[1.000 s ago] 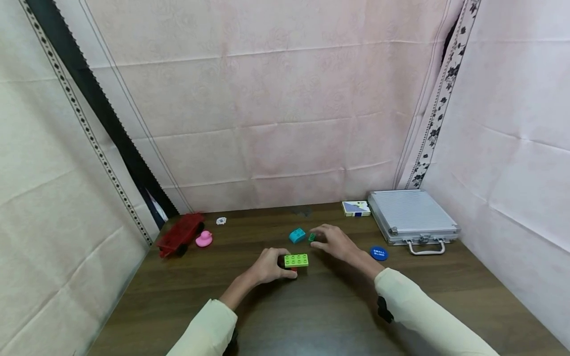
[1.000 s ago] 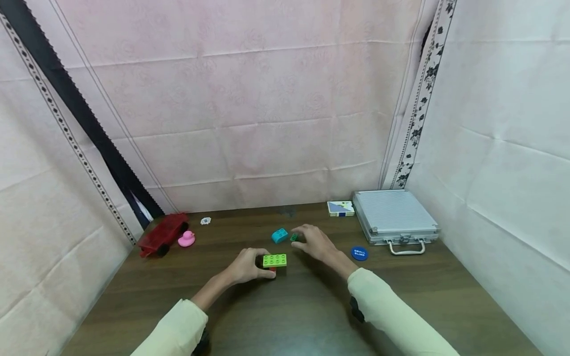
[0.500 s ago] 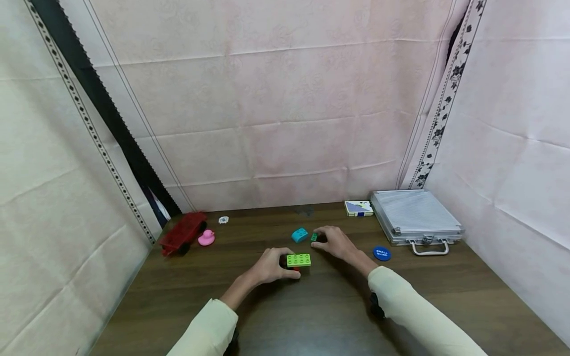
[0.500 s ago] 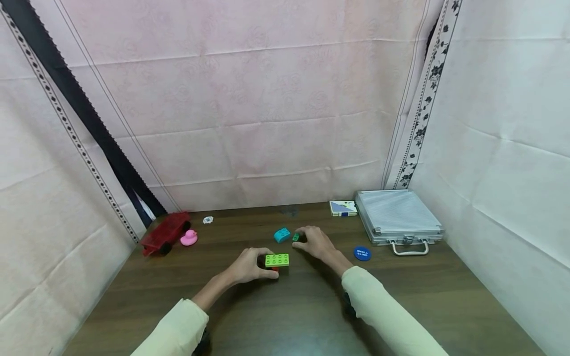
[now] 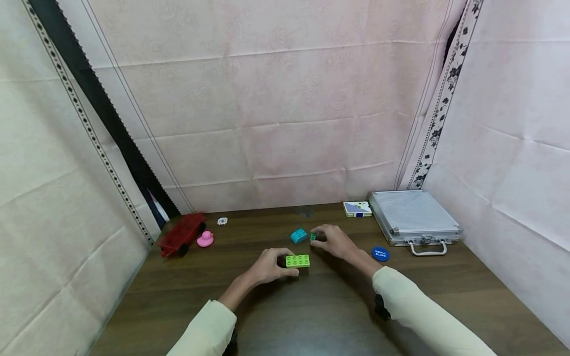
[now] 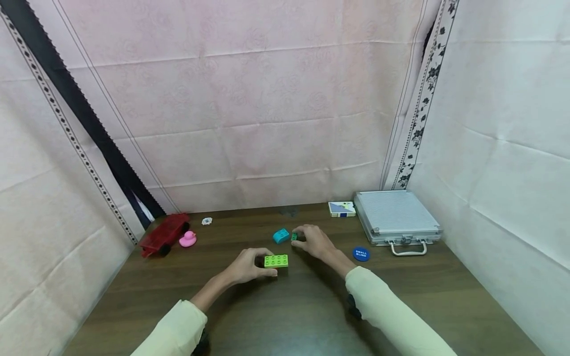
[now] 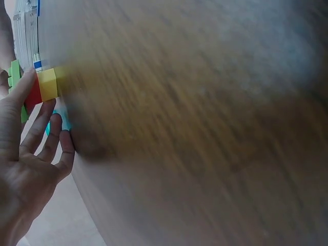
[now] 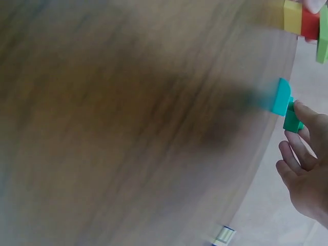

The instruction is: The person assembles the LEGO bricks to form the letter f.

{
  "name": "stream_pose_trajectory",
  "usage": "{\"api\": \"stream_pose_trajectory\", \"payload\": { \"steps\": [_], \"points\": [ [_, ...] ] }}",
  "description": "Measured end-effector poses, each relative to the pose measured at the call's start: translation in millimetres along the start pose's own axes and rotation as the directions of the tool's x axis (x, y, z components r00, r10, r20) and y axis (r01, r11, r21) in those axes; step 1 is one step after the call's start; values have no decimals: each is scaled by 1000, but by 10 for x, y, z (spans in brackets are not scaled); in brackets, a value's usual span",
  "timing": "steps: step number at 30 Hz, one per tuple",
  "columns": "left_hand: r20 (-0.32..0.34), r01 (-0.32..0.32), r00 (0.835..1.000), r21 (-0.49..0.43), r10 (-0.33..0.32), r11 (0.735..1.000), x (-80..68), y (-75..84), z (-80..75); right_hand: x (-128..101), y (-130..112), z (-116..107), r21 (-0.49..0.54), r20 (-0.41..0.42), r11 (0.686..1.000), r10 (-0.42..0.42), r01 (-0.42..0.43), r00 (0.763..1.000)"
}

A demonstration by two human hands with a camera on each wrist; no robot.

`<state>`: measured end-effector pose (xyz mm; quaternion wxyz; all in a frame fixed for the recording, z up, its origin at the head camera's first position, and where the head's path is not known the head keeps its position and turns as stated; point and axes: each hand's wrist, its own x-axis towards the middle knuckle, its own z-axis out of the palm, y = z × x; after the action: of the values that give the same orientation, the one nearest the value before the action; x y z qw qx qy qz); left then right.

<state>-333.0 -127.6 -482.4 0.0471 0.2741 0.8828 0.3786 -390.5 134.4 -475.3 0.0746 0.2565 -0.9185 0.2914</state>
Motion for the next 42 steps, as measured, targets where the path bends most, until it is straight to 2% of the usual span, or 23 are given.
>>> {"api": "stream_pose_trajectory", "payload": {
  "steps": [15, 25, 42],
  "points": [
    [14, -17, 1000, -2, 17, 1000, -19, 11, -18, -175, -432, -208, 28, 28, 993, -116, 115, 993],
    [27, -14, 1000, -17, 14, 1000, -14, -7, -11, -264, -590, -185, 51, 45, 970, -242, 239, 969],
    [36, -38, 999, -15, 39, 999, -10, -9, -10, -319, -691, -33, 67, 106, 964, -262, 255, 959]
  ]
}}
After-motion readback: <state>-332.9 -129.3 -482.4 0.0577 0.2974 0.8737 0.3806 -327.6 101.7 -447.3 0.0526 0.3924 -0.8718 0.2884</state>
